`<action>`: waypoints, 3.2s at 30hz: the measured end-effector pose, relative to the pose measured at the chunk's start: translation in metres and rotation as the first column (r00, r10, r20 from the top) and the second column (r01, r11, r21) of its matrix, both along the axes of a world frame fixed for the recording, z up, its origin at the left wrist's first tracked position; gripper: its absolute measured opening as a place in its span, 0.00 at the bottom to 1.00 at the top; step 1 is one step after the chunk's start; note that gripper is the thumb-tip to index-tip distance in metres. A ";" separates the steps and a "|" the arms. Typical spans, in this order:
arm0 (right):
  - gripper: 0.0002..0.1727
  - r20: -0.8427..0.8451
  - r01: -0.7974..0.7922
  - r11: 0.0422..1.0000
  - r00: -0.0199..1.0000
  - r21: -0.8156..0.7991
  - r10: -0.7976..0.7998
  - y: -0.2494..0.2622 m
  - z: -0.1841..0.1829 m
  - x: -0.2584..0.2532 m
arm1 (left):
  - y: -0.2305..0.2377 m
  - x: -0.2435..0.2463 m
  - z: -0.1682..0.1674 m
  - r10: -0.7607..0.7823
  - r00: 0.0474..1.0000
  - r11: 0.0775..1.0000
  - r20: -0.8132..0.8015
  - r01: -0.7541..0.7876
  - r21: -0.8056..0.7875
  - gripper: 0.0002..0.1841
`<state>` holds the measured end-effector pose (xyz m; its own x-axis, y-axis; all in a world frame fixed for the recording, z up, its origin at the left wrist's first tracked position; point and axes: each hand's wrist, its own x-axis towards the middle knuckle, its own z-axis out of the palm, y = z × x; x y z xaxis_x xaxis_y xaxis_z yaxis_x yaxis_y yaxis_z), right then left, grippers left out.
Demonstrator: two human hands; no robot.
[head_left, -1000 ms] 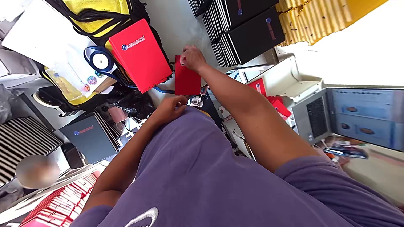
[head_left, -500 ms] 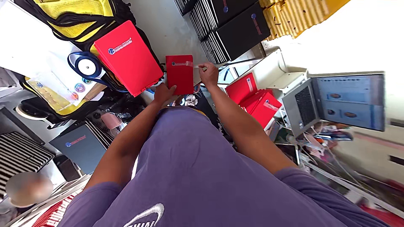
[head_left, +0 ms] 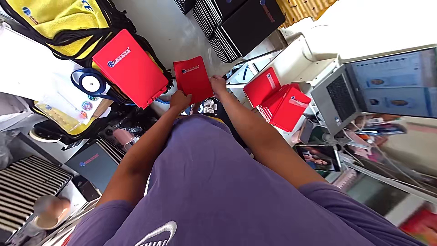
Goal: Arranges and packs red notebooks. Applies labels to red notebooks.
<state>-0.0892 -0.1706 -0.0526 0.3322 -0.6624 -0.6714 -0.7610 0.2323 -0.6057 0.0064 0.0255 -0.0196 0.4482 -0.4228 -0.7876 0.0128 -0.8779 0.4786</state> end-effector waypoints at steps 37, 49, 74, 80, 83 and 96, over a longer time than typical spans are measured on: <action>0.28 -0.254 -0.853 0.377 0.479 -0.362 0.840 0.040 0.036 0.089 | 0.157 0.081 0.105 0.312 0.860 0.950 0.404 -0.298 -0.098 0.35; 0.24 -0.404 -0.780 0.525 0.625 -0.340 0.668 0.088 0.024 0.122 | 0.138 0.030 0.165 -0.349 0.922 0.915 0.166 0.374 -0.154 0.29; 0.27 0.051 0.444 0.811 0.866 0.381 -0.498 -0.020 0.017 -0.010 | 0.014 0.006 0.020 0.116 0.993 0.965 0.027 -0.106 -0.241 0.22; 0.17 -0.006 0.071 0.995 0.997 -0.064 -0.071 0.001 0.013 -0.004 | 0.040 0.016 0.117 0.285 0.954 0.780 -0.097 -0.289 -0.555 0.12; 0.20 -0.032 -0.231 0.943 0.973 -0.239 0.230 0.017 0.024 0.005 | 0.068 0.022 0.154 0.419 0.900 0.644 -0.120 -0.388 -0.659 0.10; 0.33 -0.303 -0.689 0.665 0.724 -0.287 0.619 0.083 0.014 0.107 | 0.153 0.055 0.123 0.436 0.838 0.891 0.329 -0.351 -0.288 0.25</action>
<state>0.0174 -0.0871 -0.0390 0.6813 -0.5149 -0.5203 -0.7256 -0.5692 -0.3867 0.0615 0.1787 0.1037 0.8532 -0.2806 -0.4396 0.1184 -0.7167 0.6872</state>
